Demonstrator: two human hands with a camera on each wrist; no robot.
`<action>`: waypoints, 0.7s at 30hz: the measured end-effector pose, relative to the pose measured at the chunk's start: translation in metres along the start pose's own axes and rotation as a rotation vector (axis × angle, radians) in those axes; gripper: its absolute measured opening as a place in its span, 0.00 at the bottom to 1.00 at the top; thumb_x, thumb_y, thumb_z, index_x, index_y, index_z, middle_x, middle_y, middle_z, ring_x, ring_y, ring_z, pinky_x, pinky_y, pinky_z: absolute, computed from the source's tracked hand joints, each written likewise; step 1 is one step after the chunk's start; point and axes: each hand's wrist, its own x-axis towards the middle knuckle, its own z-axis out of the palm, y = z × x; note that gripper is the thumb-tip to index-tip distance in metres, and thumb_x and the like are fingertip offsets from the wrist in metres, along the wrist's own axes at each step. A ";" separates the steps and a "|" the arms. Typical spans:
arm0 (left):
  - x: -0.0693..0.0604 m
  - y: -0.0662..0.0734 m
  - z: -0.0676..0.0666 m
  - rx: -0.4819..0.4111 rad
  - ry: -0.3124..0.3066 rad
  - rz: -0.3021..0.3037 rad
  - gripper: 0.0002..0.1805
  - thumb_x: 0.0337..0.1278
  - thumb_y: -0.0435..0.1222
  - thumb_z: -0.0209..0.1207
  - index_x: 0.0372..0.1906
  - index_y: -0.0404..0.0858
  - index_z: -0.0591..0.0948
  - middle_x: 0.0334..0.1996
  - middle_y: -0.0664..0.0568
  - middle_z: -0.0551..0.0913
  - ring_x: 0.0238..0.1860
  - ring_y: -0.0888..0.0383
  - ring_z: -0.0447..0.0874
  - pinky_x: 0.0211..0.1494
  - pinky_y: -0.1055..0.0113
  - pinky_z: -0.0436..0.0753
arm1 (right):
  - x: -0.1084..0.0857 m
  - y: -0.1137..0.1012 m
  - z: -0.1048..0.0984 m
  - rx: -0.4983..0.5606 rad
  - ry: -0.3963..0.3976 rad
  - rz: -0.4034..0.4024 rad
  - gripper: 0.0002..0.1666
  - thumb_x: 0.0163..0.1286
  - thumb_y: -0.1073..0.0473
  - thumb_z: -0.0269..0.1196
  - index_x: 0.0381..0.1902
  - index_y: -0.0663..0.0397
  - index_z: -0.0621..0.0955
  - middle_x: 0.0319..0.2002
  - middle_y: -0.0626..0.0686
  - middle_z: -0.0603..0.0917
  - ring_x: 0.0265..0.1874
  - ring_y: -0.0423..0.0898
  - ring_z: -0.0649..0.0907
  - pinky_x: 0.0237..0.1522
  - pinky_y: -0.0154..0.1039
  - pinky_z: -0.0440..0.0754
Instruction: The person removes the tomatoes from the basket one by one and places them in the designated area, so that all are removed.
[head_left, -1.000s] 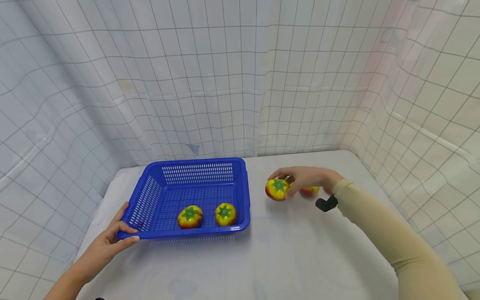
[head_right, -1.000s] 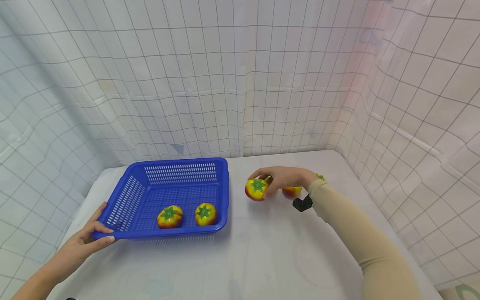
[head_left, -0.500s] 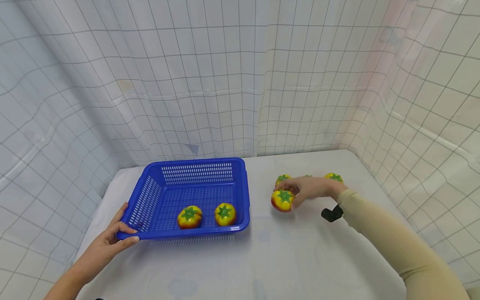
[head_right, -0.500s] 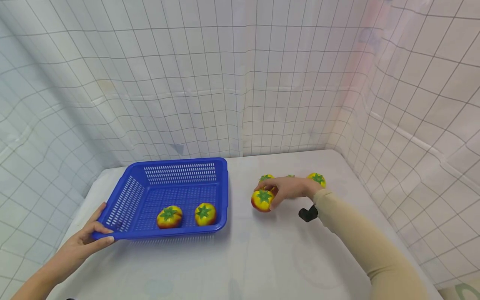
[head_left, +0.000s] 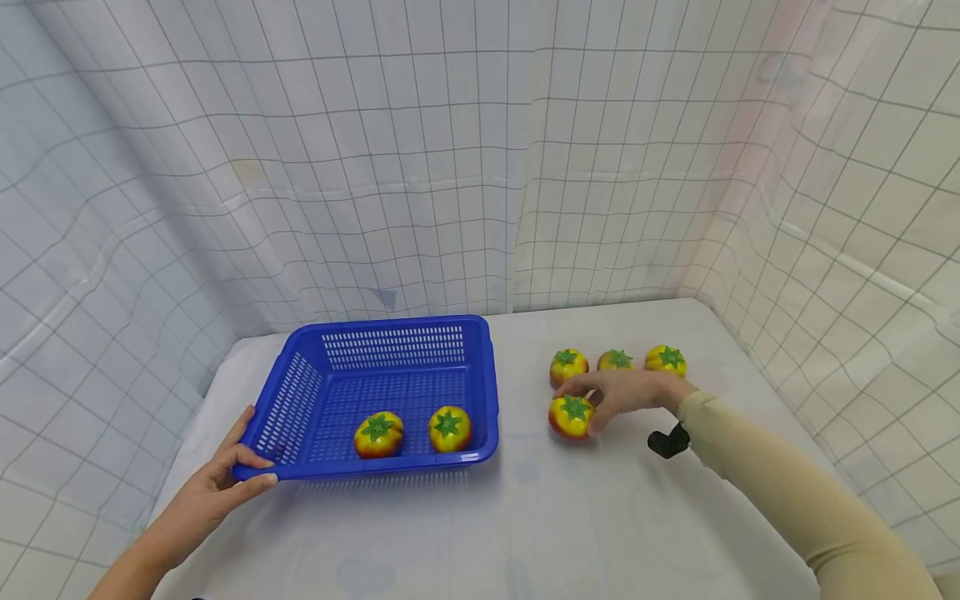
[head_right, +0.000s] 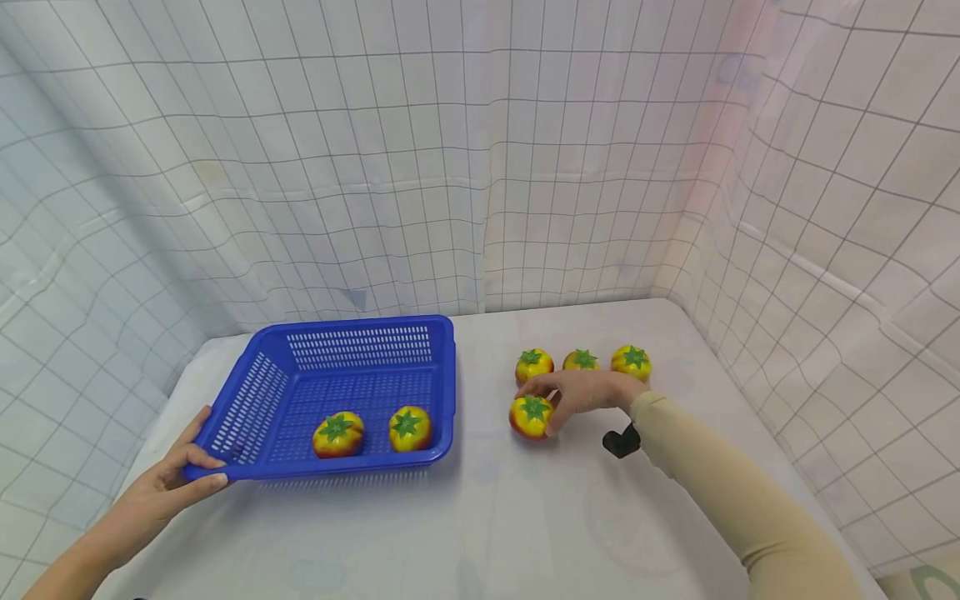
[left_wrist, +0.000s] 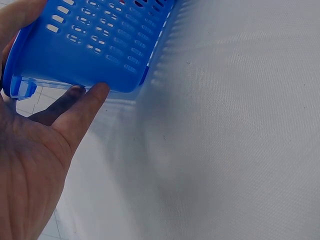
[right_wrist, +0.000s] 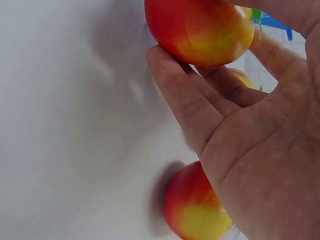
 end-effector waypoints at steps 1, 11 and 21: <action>0.000 0.000 0.000 -0.003 -0.001 0.001 0.09 0.75 0.33 0.57 0.49 0.31 0.72 0.82 0.66 0.29 0.78 0.29 0.26 0.55 0.88 0.63 | 0.000 0.001 0.001 -0.001 -0.001 0.001 0.36 0.57 0.56 0.75 0.61 0.21 0.78 0.67 0.42 0.72 0.65 0.49 0.70 0.65 0.55 0.69; 0.000 0.000 0.000 0.001 0.001 -0.004 0.10 0.75 0.34 0.57 0.49 0.31 0.72 0.82 0.67 0.28 0.77 0.28 0.27 0.54 0.88 0.64 | -0.001 0.007 0.007 -0.033 0.021 0.030 0.36 0.56 0.54 0.76 0.60 0.19 0.78 0.65 0.41 0.73 0.61 0.47 0.71 0.63 0.54 0.71; 0.000 0.001 0.000 0.012 0.005 -0.011 0.10 0.75 0.35 0.57 0.49 0.31 0.72 0.82 0.67 0.29 0.77 0.28 0.27 0.54 0.89 0.64 | -0.003 0.006 0.008 -0.022 0.019 0.039 0.37 0.54 0.54 0.76 0.60 0.19 0.78 0.65 0.41 0.73 0.60 0.48 0.71 0.58 0.51 0.73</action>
